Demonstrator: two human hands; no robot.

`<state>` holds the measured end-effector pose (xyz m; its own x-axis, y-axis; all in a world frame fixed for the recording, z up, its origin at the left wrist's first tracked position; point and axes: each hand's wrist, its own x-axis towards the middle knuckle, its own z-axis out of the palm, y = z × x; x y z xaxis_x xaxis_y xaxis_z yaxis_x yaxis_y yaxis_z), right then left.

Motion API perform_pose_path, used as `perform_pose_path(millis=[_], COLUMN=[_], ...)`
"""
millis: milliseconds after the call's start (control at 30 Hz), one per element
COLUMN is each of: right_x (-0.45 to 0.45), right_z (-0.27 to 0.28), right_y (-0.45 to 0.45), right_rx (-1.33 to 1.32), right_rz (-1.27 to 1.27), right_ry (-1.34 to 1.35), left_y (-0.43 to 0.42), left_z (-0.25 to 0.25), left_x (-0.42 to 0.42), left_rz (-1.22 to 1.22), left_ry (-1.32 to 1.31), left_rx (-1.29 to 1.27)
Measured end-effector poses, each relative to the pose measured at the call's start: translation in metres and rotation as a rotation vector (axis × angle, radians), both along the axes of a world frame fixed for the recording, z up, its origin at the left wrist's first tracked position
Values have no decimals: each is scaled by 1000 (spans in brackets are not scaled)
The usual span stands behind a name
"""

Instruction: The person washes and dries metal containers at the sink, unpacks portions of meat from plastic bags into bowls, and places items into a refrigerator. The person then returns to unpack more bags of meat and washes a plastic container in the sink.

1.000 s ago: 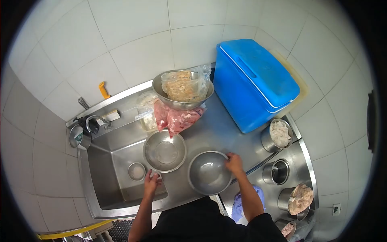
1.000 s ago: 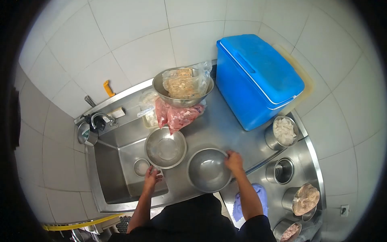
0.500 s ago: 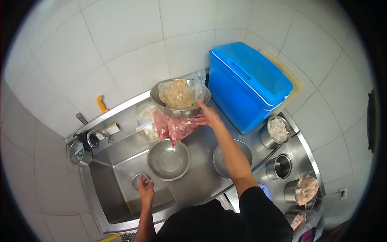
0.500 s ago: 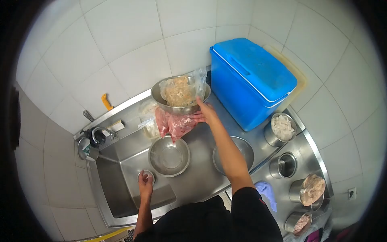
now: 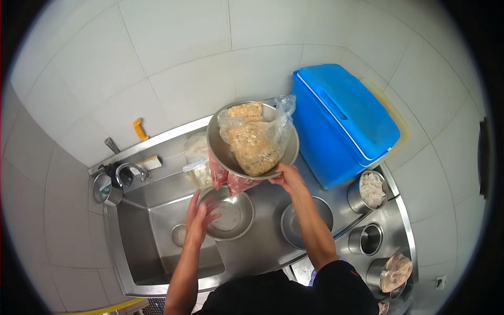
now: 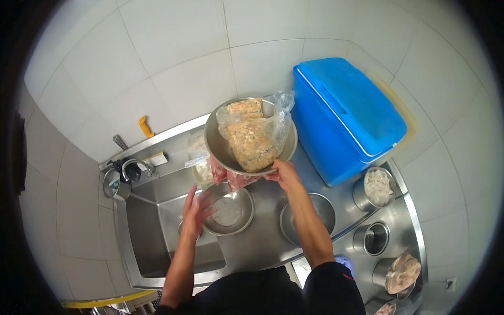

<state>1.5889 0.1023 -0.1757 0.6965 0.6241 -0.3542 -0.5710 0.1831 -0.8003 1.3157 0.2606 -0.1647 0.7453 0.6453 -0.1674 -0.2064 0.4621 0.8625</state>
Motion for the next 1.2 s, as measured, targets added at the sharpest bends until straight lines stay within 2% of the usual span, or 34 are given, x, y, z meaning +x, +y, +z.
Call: perform_pose_path(millis=[33,67,133,167,233,267,333,400,433,467,533,600,667,700,767,933,1000,1033,1100,1133,1167,1200], right_x=[-4,-10,-20,-28,-34,-34,-25,-18,-11,-1,24,44,64,75,102,151,133,118,75,49,22,6], right_z=[1,6,26,40,74,84,107,154,174,188,210,229,244,248,247,213,210,209,193,181,167,141], right_y=[-9,-17,-36,-44,-63,-70,-91,-108,-117,-125,-141,-154,-166,-176,-194,-228,-229,-223,-218,-206,-195,-185], right_rx=[-17,-16,-182,-143,-164,-192,-144,-80,-43,-30,-41,-97,-119,-186,-257,-323,-234,-129,-253,-264,-281,-244], right_rz=[10,15,65,28,16,19,-33,-147,-188,-227,-297,-383,-446,-469,-498,-675,-685,-686,-873,-903,-931,-834], right_ry=[-23,-22,-110,-90,-168,-246,-367,-418,-463,-486,-518,-535,-544,-547,-542,-606,-637,-679,-799,-862,-919,-951], left_y=[-2,0,4,-3,-24,-29,-43,-71,-73,-70,-79,-79,-90,-96,-104,-112,-92,-79,-59,-53,-26,-39], left_z=[13,14,10,9,7,10,20,116,144,159,204,214,228,228,216,199,197,186,147,115,49,29], left_x=[28,51,93,99,91,94,105,118,127,144,173,217,245,264,298,321,308,291,233,199,176,135], left_rz=[-50,-45,-192,-208,-53,-67,-4,-90,-158,-192,-276,-415,-497,-502,-675,-709,-581,-507,-314,-216,-101,131], left_ry=[-131,-130,76,69,52,67,-128,-143,-177,-150,-107,-317,-262,-261,-248,-311,-309,-222,-19,55,6,184], left_rx=[-215,-214,-189,-177,-60,-63,-108,-9,89,213,263,248,244,249,247,276,270,426,781,680,1008,1106])
